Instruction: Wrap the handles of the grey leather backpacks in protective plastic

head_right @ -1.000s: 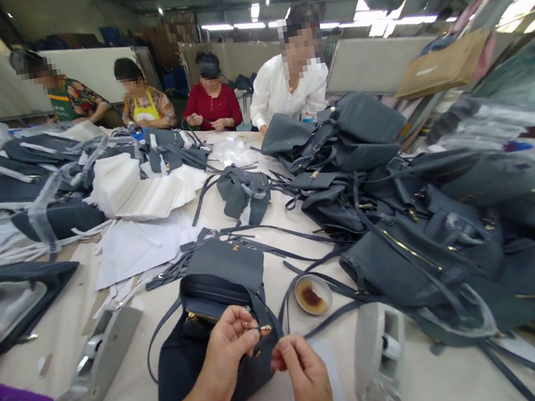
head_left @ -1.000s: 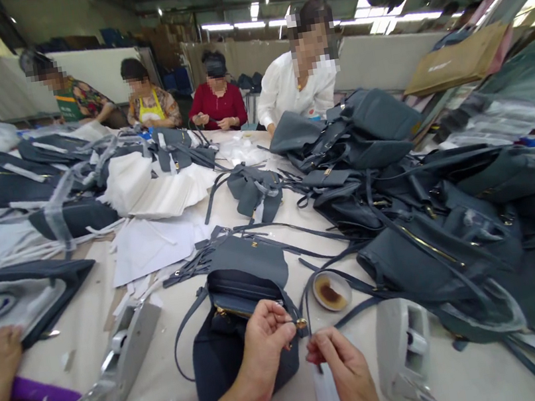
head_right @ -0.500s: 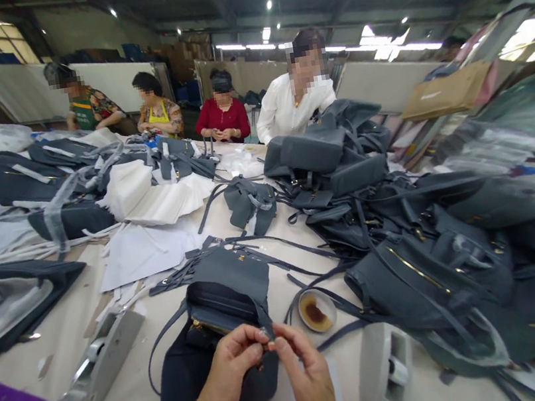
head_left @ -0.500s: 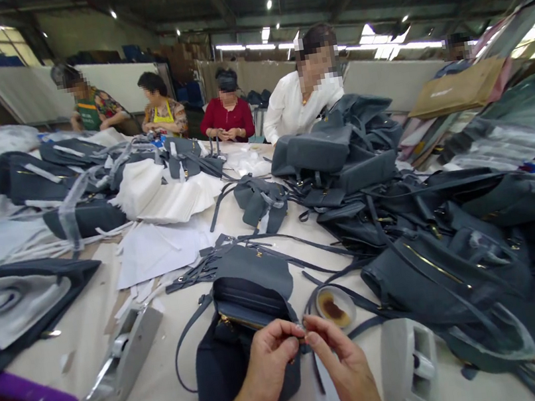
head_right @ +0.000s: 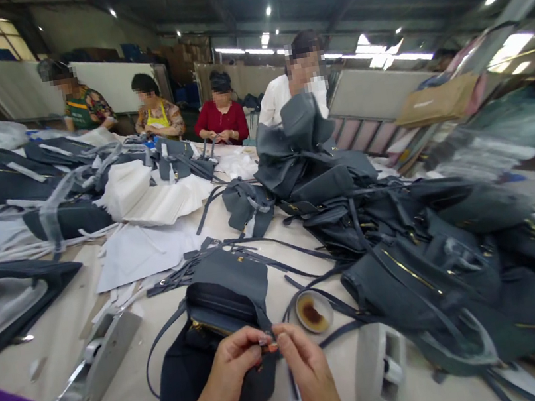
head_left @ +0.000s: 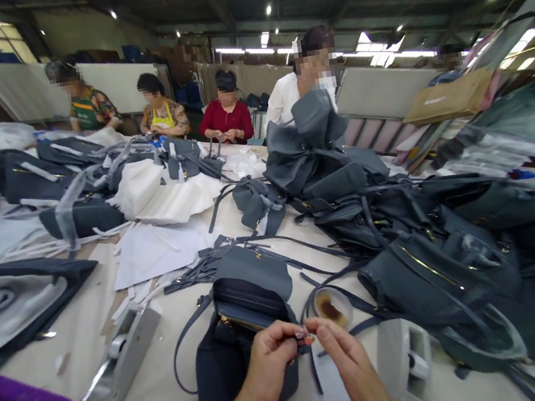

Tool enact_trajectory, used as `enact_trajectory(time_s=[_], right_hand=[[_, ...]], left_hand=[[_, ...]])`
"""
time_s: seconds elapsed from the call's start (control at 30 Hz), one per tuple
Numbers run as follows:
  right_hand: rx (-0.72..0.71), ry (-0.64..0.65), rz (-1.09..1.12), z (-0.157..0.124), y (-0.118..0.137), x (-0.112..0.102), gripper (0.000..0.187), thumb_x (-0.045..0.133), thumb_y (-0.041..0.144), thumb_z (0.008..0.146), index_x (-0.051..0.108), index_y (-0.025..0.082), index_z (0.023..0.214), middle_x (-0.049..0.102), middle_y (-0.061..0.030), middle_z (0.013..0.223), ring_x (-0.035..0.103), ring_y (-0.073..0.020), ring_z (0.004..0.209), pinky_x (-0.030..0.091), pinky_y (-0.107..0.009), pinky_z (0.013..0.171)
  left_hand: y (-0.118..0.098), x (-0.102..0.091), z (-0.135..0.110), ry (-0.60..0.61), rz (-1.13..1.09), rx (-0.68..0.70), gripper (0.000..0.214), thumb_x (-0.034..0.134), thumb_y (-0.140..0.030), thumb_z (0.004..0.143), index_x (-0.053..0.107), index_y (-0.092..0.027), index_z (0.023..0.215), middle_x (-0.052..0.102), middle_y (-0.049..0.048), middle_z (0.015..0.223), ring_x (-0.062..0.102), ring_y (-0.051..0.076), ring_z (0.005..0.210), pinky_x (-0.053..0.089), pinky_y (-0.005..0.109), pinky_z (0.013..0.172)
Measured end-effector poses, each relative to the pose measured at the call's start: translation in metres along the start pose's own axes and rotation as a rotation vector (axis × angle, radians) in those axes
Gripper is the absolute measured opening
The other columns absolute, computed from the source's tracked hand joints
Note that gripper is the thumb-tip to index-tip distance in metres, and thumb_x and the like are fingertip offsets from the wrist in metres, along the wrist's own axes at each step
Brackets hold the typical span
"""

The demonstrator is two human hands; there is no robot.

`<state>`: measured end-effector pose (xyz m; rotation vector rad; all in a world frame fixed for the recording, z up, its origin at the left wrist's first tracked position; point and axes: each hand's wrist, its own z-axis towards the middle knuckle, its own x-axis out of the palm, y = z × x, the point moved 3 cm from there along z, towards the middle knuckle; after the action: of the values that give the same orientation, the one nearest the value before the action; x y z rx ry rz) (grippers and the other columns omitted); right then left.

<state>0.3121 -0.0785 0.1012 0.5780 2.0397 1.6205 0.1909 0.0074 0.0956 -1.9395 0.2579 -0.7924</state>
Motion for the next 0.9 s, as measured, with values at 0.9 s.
enact_trajectory(time_s=[0.9], right_hand=[[-0.864, -0.171, -0.647, -0.003, 0.021, 0.007, 0.019, 0.053, 0.019, 0.090, 0.071, 0.026, 0.087, 0.071, -0.0050, 0.085, 0.066, -0.0200, 0.081, 0.052, -0.033, 0.076]], left_hand=[[-0.003, 0.002, -0.001, 0.131, 0.191, 0.077, 0.037, 0.057, -0.016, 0.066, 0.078, -0.021, 0.095, 0.057, 0.0008, 0.075, 0.049, 0.015, 0.071, 0.037, 0.027, 0.068]])
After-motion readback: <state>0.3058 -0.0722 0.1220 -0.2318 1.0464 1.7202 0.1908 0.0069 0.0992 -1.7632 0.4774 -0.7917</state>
